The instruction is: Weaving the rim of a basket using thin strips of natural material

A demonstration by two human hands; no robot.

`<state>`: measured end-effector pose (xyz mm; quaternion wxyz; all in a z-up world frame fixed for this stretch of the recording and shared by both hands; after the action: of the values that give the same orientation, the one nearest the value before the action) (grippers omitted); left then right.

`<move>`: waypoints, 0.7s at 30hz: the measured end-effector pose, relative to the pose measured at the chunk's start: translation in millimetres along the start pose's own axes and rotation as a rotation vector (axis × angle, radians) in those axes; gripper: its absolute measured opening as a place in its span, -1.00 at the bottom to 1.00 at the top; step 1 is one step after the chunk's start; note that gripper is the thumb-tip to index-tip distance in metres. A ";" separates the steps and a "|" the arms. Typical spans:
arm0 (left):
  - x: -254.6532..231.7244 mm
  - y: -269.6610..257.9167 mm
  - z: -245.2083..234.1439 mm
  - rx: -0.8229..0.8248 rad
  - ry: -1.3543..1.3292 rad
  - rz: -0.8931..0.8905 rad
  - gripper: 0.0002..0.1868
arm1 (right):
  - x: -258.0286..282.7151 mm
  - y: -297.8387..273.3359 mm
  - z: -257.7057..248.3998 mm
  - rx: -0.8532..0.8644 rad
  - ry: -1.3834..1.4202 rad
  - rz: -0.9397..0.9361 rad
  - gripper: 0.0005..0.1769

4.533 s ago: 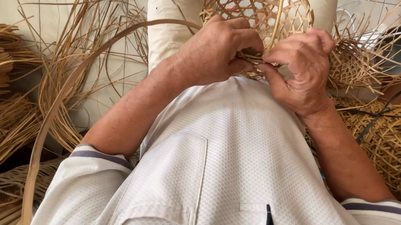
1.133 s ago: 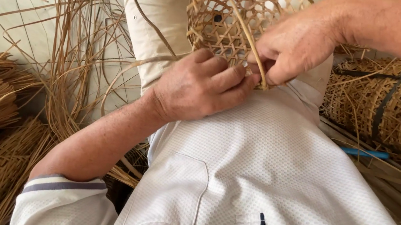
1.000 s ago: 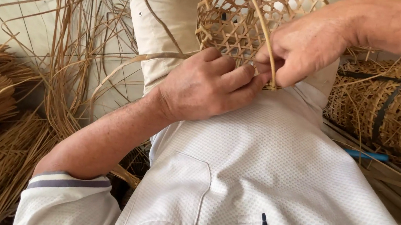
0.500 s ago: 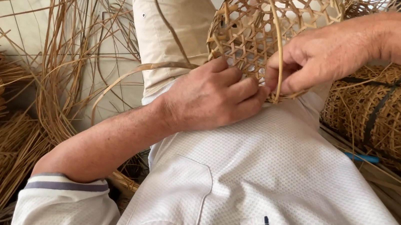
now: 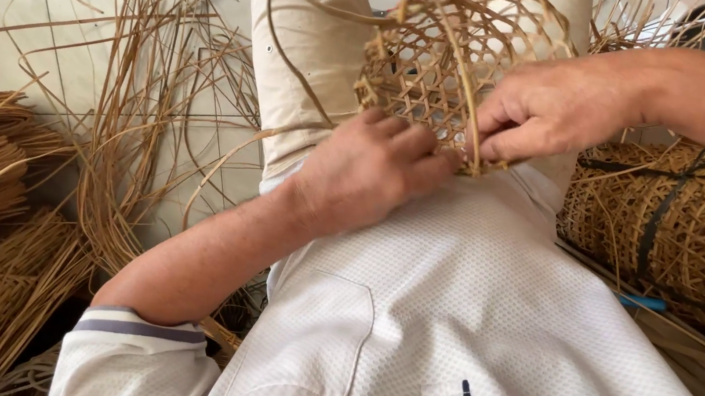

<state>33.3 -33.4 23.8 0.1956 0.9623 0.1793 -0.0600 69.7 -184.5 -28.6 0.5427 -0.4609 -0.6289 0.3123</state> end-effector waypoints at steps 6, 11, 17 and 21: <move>30.3 10.1 -9.4 0.063 -0.381 -0.222 -0.71 | 31.2 -44.9 -7.5 -0.625 -0.517 -0.477 -0.70; 23.7 27.9 -6.8 0.384 -0.512 -0.216 -0.81 | 29.0 -57.6 1.5 -0.745 -0.488 -0.555 -0.53; 37.4 48.3 14.1 0.626 -0.558 -0.209 -0.74 | 34.5 -83.5 20.2 -1.201 -0.832 -0.643 -0.78; 46.8 49.0 42.3 0.941 -0.647 -0.385 -0.70 | -3.0 -66.3 18.8 -1.252 -0.444 -0.839 -0.75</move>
<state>92.9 -77.3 -6.3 -0.2211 0.8286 0.2358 -0.4570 35.5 -210.5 25.3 0.1159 -0.3318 -0.9032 -0.2463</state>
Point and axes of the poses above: each hand's wrist, its own y-axis towards the middle knuckle, its own z-axis out of the palm, x = y × z, the point moved 8 cm from there along y, towards the middle knuckle, and after that the axes turned 3 degrees about y, right-handed, at the moved point
